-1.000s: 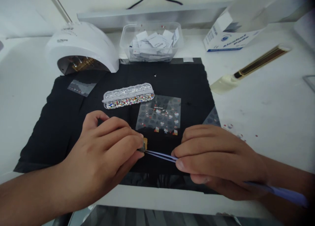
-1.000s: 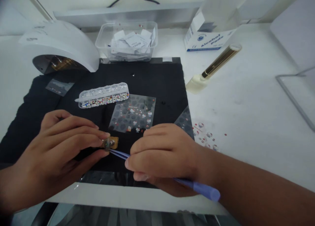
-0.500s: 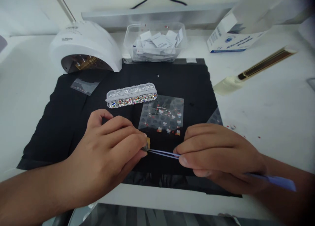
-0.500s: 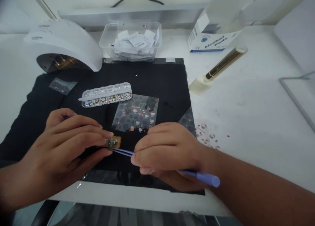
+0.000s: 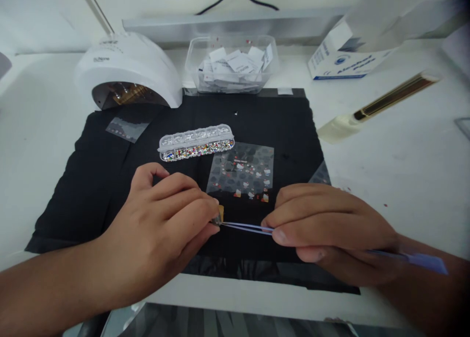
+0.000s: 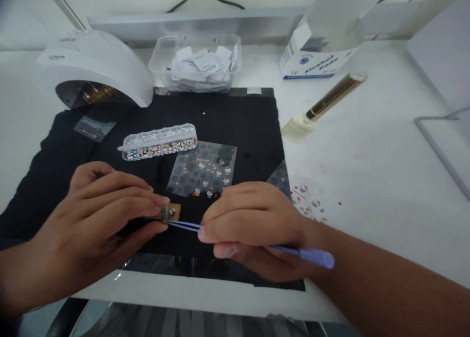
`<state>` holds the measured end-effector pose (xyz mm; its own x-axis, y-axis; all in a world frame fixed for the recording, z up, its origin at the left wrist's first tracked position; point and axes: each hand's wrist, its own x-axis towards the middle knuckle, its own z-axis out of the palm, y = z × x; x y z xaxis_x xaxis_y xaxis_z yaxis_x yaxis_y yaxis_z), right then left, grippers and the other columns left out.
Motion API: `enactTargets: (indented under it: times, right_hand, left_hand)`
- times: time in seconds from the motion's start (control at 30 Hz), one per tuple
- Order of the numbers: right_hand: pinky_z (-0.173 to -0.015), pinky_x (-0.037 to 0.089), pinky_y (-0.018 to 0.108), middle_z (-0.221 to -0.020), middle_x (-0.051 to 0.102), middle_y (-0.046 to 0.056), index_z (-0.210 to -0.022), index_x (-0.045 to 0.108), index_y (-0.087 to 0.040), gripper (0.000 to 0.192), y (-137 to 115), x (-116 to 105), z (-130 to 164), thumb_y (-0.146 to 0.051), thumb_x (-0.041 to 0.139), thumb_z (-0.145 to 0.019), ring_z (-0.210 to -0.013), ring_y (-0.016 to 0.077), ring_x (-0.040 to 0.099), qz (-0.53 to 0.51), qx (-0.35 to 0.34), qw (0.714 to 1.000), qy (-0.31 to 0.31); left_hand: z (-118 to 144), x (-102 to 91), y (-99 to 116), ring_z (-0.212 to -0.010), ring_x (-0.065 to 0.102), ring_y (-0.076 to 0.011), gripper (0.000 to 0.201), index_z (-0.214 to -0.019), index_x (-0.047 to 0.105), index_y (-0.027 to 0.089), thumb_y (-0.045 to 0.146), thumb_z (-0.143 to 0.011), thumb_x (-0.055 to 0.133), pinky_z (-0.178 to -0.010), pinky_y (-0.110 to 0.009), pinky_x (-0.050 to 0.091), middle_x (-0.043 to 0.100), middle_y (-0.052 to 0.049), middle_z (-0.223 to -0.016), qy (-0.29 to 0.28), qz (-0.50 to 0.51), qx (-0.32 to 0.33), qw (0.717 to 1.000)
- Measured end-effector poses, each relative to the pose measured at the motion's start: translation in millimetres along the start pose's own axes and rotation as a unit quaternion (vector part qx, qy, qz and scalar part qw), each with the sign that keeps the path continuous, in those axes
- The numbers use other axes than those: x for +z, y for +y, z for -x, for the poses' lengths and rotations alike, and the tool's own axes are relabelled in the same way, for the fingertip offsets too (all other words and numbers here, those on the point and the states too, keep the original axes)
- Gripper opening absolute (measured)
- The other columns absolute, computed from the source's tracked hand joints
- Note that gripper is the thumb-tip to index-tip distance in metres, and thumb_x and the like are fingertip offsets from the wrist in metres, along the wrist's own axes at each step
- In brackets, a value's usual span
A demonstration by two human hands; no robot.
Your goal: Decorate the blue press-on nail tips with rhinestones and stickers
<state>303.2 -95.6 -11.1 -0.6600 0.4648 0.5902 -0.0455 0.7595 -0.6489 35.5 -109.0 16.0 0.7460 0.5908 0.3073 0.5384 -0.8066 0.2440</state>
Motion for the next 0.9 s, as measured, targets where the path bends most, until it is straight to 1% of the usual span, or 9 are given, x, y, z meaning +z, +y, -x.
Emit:
enactTargets:
  times: [0.1, 0.2, 0.3, 0.43, 0.53, 0.73, 0.9]
  right_hand:
    - [-0.071, 0.059, 0.03, -0.086, 0.074, 0.01, -0.1, 0.063, -0.01, 0.016, 0.2, -0.6, 1.4, -0.016, 0.049, -0.098, -0.08, 0.0144, 0.07, 0.004, -0.002, 1.0, 0.001]
    - [-0.074, 0.06, 0.028, -0.086, 0.073, 0.01, -0.102, 0.063, -0.01, 0.015, -0.9, -1.9, 2.5, -0.016, 0.05, -0.098, -0.084, 0.0135, 0.069, 0.002, 0.009, 1.0, 0.027]
    - [-0.069, 0.061, 0.027, -0.089, 0.072, 0.011, -0.107, 0.063, -0.011, 0.017, -3.9, -3.7, 2.9, -0.017, 0.049, -0.099, -0.084, 0.0143, 0.068, -0.006, 0.024, 0.998, 0.055]
    - [-0.064, 0.061, 0.03, -0.091, 0.07, 0.011, -0.11, 0.065, -0.014, 0.02, -8.4, -4.7, 4.0, -0.017, 0.05, -0.098, -0.079, 0.016, 0.067, 0.001, 0.04, 0.996, 0.074]
    - [-0.064, 0.061, 0.031, -0.091, 0.07, 0.011, -0.113, 0.065, -0.014, 0.022, -9.9, -4.0, 5.2, -0.016, 0.05, -0.097, -0.079, 0.0167, 0.067, 0.0, 0.035, 0.996, 0.082]
    - [-0.065, 0.061, 0.031, -0.092, 0.071, 0.01, -0.114, 0.067, -0.017, 0.023, -12.8, -3.7, 4.4, -0.018, 0.051, -0.097, -0.078, 0.0173, 0.068, 0.007, 0.058, 0.994, 0.092]
    - [-0.061, 0.06, 0.031, -0.09, 0.071, 0.01, -0.115, 0.067, -0.016, 0.025, -8.5, -3.2, 2.9, -0.018, 0.051, -0.095, -0.074, 0.0182, 0.068, -0.002, 0.038, 0.994, 0.099]
  left_hand:
    - [0.0, -0.1, -0.1, -0.089, 0.066, -0.0248, 0.009, -0.101, 0.056, 0.018, 0.021, -0.093, 0.06, -0.08, -0.048, 0.035, 0.074, -0.003, -0.096, -0.003, -0.004, -0.003, 1.0]
    - [-0.1, 0.0, -0.3, -0.09, 0.066, -0.0245, 0.008, -0.1, 0.056, 0.019, 0.019, -0.092, 0.06, -0.081, -0.048, 0.035, 0.074, -0.002, -0.1, -0.008, -0.006, 0.001, 1.0]
    - [-0.4, -0.2, -0.2, -0.092, 0.066, -0.0242, 0.009, -0.1, 0.057, 0.02, 0.018, -0.092, 0.061, -0.082, -0.048, 0.035, 0.074, -0.001, -0.102, -0.011, -0.001, 0.004, 1.0]
    - [-0.5, -0.8, 0.2, -0.09, 0.065, -0.0236, 0.008, -0.098, 0.055, 0.019, 0.02, -0.092, 0.06, -0.081, -0.048, 0.035, 0.073, -0.002, -0.098, -0.009, 0.006, -0.003, 1.0]
    - [-1.0, -0.4, 0.3, -0.09, 0.063, -0.0238, 0.012, -0.099, 0.054, 0.018, 0.021, -0.091, 0.062, -0.081, -0.049, 0.035, 0.073, -0.003, -0.098, -0.008, 0.005, -0.009, 1.0]
    - [-3.4, 0.2, 3.7, -0.094, 0.062, -0.0258, 0.016, -0.099, 0.055, 0.02, 0.022, -0.086, 0.065, -0.084, -0.051, 0.034, 0.072, -0.002, -0.101, -0.017, -0.01, -0.027, 0.999]
    - [-3.0, -6.1, 5.9, -0.098, 0.061, -0.0274, 0.021, -0.098, 0.055, 0.02, 0.026, -0.084, 0.068, -0.085, -0.052, 0.035, 0.071, -0.003, -0.108, -0.011, -0.021, -0.032, 0.999]
